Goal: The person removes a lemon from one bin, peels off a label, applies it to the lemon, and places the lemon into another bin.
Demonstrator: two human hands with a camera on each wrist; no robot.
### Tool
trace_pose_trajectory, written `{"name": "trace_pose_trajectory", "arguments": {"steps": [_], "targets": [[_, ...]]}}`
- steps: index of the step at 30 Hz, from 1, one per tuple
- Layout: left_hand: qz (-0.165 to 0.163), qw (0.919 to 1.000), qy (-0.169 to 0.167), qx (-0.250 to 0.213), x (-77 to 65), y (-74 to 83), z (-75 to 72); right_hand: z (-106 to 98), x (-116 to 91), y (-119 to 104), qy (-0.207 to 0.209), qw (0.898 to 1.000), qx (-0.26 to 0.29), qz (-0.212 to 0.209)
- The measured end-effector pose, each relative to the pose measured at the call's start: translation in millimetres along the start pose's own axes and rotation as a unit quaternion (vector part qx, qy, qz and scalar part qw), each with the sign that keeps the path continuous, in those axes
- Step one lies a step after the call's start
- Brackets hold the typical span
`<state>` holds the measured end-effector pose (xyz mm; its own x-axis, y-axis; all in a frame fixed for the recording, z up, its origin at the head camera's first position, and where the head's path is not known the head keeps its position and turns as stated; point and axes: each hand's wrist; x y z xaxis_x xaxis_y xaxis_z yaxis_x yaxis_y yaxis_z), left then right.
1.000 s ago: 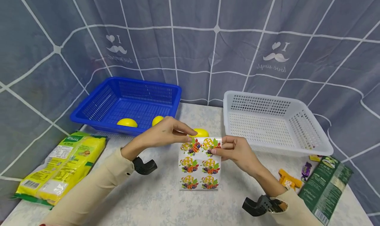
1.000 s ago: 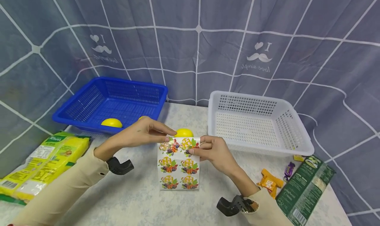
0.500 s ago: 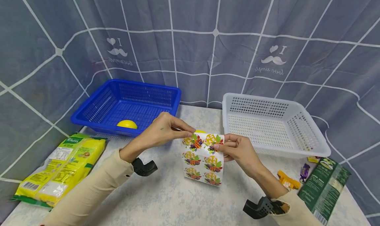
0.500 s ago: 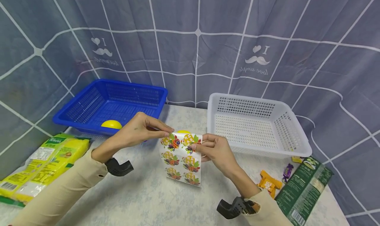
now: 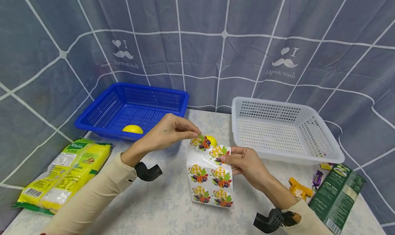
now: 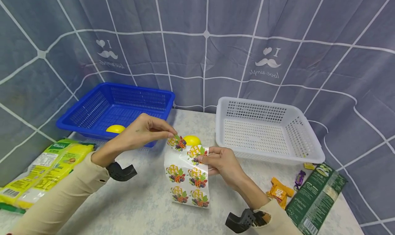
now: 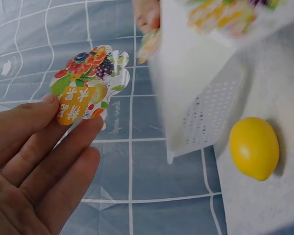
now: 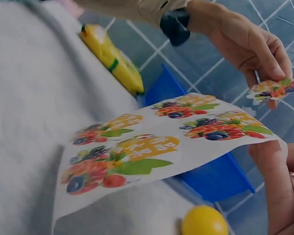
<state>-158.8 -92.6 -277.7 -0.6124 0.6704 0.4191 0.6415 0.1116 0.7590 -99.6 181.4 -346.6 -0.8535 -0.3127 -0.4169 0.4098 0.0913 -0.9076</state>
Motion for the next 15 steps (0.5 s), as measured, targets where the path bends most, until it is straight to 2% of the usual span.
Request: {"name": "trace_pose_trajectory", "arguments": {"steps": [4,7,11,15], "targets": [[0.006,0.9999,-0.009,-0.004,0.9,1.0,-2.1,3.7,2.1,6.9,-0.081,0.995,0.055,0.029],[0.016,0.9997,-0.014,-0.009,1.6,0.4,-2.5,5.9,5.7,14.0,-0.108,0.989,0.083,0.050],[0.022,0.9995,-0.021,-0.011,2.2,-1.7,-2.0,7.9,13.7,30.6,-0.103,0.989,0.077,0.071],[0.012,0.9994,-0.031,-0.007,1.2,-2.3,-2.2,11.7,19.7,47.9,-0.052,0.997,-0.022,0.057]]}}
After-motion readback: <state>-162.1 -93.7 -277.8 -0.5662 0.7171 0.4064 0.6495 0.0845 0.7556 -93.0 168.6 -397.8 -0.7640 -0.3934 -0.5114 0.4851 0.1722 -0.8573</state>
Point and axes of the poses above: each hand's wrist, its own x-axis towards the middle knuckle, its own z-axis out of the palm, y = z × x, and after that the axes turned 13 degrees about z, right-handed
